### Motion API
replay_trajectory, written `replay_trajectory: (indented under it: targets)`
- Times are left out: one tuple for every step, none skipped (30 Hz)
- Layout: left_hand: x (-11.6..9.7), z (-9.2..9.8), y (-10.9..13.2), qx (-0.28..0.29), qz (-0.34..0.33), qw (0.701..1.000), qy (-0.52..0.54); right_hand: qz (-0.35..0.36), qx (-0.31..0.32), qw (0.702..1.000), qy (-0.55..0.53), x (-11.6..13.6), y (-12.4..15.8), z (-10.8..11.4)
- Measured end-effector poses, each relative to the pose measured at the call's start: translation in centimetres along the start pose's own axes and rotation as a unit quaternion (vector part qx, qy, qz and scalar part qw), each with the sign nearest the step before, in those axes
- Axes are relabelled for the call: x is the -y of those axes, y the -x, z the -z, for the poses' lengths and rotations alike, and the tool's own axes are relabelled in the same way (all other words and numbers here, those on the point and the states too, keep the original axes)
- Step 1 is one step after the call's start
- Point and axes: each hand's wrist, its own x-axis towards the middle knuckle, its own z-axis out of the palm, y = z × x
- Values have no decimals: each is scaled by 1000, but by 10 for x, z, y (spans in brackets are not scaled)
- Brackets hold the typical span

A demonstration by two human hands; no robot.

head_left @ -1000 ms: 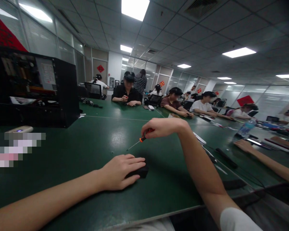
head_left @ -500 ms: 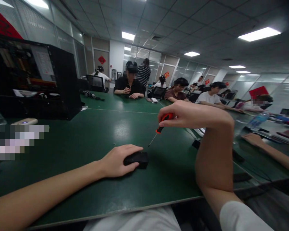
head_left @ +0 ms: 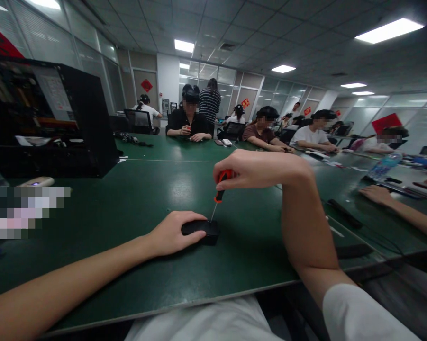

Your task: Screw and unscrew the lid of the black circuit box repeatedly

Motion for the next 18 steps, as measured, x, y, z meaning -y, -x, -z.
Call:
replay_trajectory:
  targets:
    - [0, 0, 0, -1, 2, 1000, 2, -3, -1, 1000, 0, -1, 0, 0]
    - [-1, -1, -1, -5, 3, 1000, 3, -7, -1, 1000, 1, -2, 0, 0]
    - [-1, -1, -1, -8, 3, 1000, 3, -12, -3, 1000, 3, -2, -1, 0]
    - [-1, -1, -1, -11, 2, 1000, 0, -17, -5, 1000, 6, -3, -1, 0]
    - [0, -1, -1, -13, 1, 1000, -4, -22, -6, 1000, 9, -4, -1, 0]
    - [0, -1, -1, -15, -1, 1000, -8, -24, -6, 1000, 10, -4, -2, 0]
    - [0, -1, -1, -14, -2, 1000, -12, -24, -7, 1000, 10, -5, -3, 0]
    - [0, -1, -1, -13, -2, 1000, -15, -23, -7, 1000, 10, -5, -3, -1]
    - [0, -1, -1, -11, -1, 1000, -17, -20, -6, 1000, 8, -5, -4, -1]
    - [-1, 0, 0, -10, 1, 1000, -18, -18, -5, 1000, 6, -6, -5, -1]
    - [-1, 0, 0, -10, 1, 1000, -19, -17, -6, 1000, 5, -6, -5, -1]
    - [-1, 0, 0, -12, 3, 1000, -19, -17, -6, 1000, 4, -6, -5, -1]
    - [-1, -1, 0, -13, 5, 1000, -19, -16, -6, 1000, 3, -6, -6, -1]
    - [-2, -1, 0, -16, 7, 1000, -18, -16, -7, 1000, 2, -6, -6, -1]
    - [-2, -2, 0, -18, 10, 1000, -17, -15, -6, 1000, 1, -5, -6, -1]
    - [-2, -2, 0, -19, 12, 1000, -15, -13, -4, 1000, 1, -5, -6, -1]
    - [-3, -2, 0, -21, 14, 1000, -13, -10, -1, 1000, 0, -5, -7, -1]
    - [-3, -3, 0, -22, 14, 1000, -12, -8, 1, 1000, 0, -5, -7, -1]
